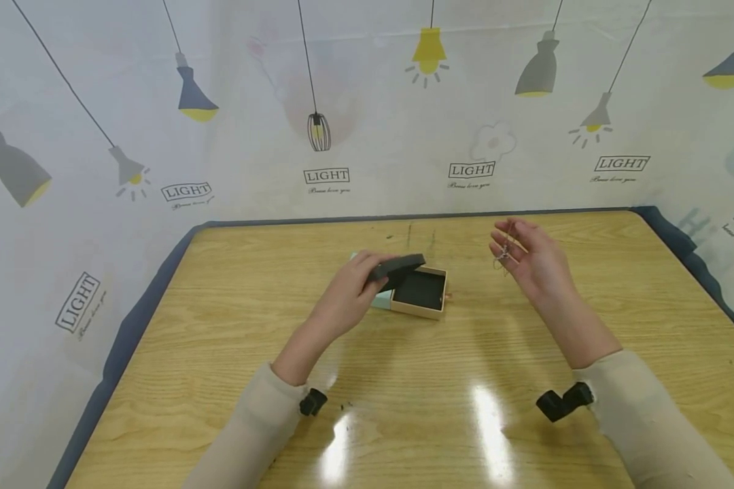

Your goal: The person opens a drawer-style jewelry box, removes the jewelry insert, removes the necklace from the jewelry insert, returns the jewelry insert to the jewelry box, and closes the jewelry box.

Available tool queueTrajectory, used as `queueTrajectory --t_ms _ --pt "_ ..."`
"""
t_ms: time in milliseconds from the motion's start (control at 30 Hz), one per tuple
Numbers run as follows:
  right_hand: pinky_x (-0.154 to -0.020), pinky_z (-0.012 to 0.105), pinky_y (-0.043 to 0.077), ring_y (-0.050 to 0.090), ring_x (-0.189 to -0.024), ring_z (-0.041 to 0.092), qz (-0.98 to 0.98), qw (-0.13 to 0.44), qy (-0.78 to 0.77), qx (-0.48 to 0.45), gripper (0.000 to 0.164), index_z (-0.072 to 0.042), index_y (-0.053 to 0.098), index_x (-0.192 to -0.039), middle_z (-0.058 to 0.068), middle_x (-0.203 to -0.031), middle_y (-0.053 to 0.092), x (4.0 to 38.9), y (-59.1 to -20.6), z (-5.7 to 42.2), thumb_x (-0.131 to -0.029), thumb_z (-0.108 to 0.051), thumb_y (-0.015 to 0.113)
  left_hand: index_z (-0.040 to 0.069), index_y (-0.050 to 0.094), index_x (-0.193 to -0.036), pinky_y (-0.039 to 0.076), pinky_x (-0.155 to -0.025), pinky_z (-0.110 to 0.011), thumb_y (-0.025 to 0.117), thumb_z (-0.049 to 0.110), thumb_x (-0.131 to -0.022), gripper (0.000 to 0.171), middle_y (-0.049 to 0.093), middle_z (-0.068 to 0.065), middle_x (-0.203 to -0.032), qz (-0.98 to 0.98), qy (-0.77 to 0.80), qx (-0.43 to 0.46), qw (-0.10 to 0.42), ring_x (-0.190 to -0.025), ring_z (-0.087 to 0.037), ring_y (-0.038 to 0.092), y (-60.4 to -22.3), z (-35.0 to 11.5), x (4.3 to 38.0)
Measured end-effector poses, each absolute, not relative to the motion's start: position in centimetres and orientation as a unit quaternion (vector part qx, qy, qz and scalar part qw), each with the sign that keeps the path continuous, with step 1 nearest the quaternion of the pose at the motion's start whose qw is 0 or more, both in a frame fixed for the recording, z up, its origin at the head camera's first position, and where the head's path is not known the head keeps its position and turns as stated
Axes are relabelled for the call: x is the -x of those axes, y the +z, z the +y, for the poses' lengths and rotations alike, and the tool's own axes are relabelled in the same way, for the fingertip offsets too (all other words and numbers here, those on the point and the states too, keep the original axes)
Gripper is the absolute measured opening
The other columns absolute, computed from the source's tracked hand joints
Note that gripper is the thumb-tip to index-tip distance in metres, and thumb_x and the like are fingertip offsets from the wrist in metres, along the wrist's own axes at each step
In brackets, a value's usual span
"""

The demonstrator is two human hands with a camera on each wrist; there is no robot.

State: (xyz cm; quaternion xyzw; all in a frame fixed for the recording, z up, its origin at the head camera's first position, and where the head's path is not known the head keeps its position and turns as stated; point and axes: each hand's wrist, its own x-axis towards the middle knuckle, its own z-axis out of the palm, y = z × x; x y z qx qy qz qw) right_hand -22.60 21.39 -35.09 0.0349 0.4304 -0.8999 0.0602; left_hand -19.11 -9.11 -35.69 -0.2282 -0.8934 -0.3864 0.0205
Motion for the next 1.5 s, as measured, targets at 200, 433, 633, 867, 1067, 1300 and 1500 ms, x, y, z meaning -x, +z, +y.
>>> queueTrajectory --t_ms 200,433,633,867,1067,1300,1500 --pt "-0.088 0.027 0.06 0.064 -0.099 0.017 0.415 0.06 -0.907 -0.028 0.012 -0.005 0.061 -0.106 0.004 -0.106 0.068 22.8 -34.9 22.0 -0.103 -0.014 0.054 0.014 0.058 -0.137 0.055 -0.097 -0.044 0.053 0.012 -0.103 0.035 0.06 -0.011 -0.128 -0.894 -0.383 0.23 0.024 -0.117 -0.028 0.061 -35.8 -9.2 19.3" --pt "-0.089 0.027 0.059 0.063 -0.102 0.017 0.427 0.06 -0.901 -0.034 0.012 -0.007 0.06 -0.109 0.004 -0.109 0.066 23.0 -34.5 22.9 -0.102 -0.017 0.056 0.013 0.058 -0.137 0.056 -0.095 -0.043 0.053 0.012 -0.103 0.034 0.061 -0.01 -0.128 -0.893 -0.385 0.232 0.025 -0.116 -0.027 0.061 -35.7 -9.3 19.2" --pt "-0.089 0.029 0.059 0.063 -0.102 0.016 0.443 0.069 -0.893 -0.043 0.016 -0.01 0.056 -0.116 0.002 -0.11 0.066 23.3 -34.6 23.6 -0.102 -0.019 0.056 0.013 0.059 -0.136 0.056 -0.097 -0.043 0.054 0.012 -0.103 0.034 0.061 -0.01 -0.128 -0.893 -0.386 0.228 0.022 -0.118 -0.027 0.061 -35.7 -9.3 19.2" --pt "-0.088 0.031 0.06 0.063 -0.107 0.017 0.445 0.088 -0.89 -0.05 0.018 -0.013 0.058 -0.118 0.002 -0.111 0.069 23.5 -34.6 24.4 -0.101 -0.02 0.059 0.014 0.059 -0.137 0.055 -0.099 -0.044 0.054 0.012 -0.103 0.034 0.061 -0.01 -0.129 -0.893 -0.39 0.225 0.018 -0.119 -0.028 0.061 -35.7 -9.3 19.2" --pt "-0.091 0.03 0.059 0.063 -0.109 0.016 0.452 0.104 -0.884 -0.056 0.022 -0.016 0.056 -0.122 0.001 -0.116 0.068 23.9 -34.9 25.3 -0.101 -0.024 0.058 0.013 0.059 -0.137 0.055 -0.099 -0.044 0.054 0.012 -0.103 0.034 0.061 -0.01 -0.129 -0.892 -0.393 0.223 0.014 -0.12 -0.028 0.061 -35.7 -9.3 19.1" --pt "-0.091 0.032 0.059 0.065 -0.105 0.017 0.424 0.143 -0.891 -0.08 0.019 -0.016 0.055 -0.122 0.003 -0.115 0.066 24.4 -36.2 26.3 -0.104 -0.023 0.054 0.013 0.058 -0.137 0.055 -0.099 -0.045 0.054 0.013 -0.103 0.035 0.06 -0.01 -0.13 -0.892 -0.395 0.221 0.012 -0.121 -0.028 0.06 -35.8 -9.3 19.1" --pt "-0.092 0.031 0.058 0.062 -0.107 0.015 0.435 0.164 -0.879 -0.104 0.026 -0.02 0.049 -0.129 0.001 -0.116 0.064 24.5 -37.3 26.9 -0.104 -0.026 0.053 0.013 0.058 -0.137 0.055 -0.099 -0.045 0.054 0.012 -0.103 0.035 0.061 -0.01 -0.129 -0.892 -0.393 0.224 0.017 -0.12 -0.028 0.06 -35.9 -9.3 19.1"
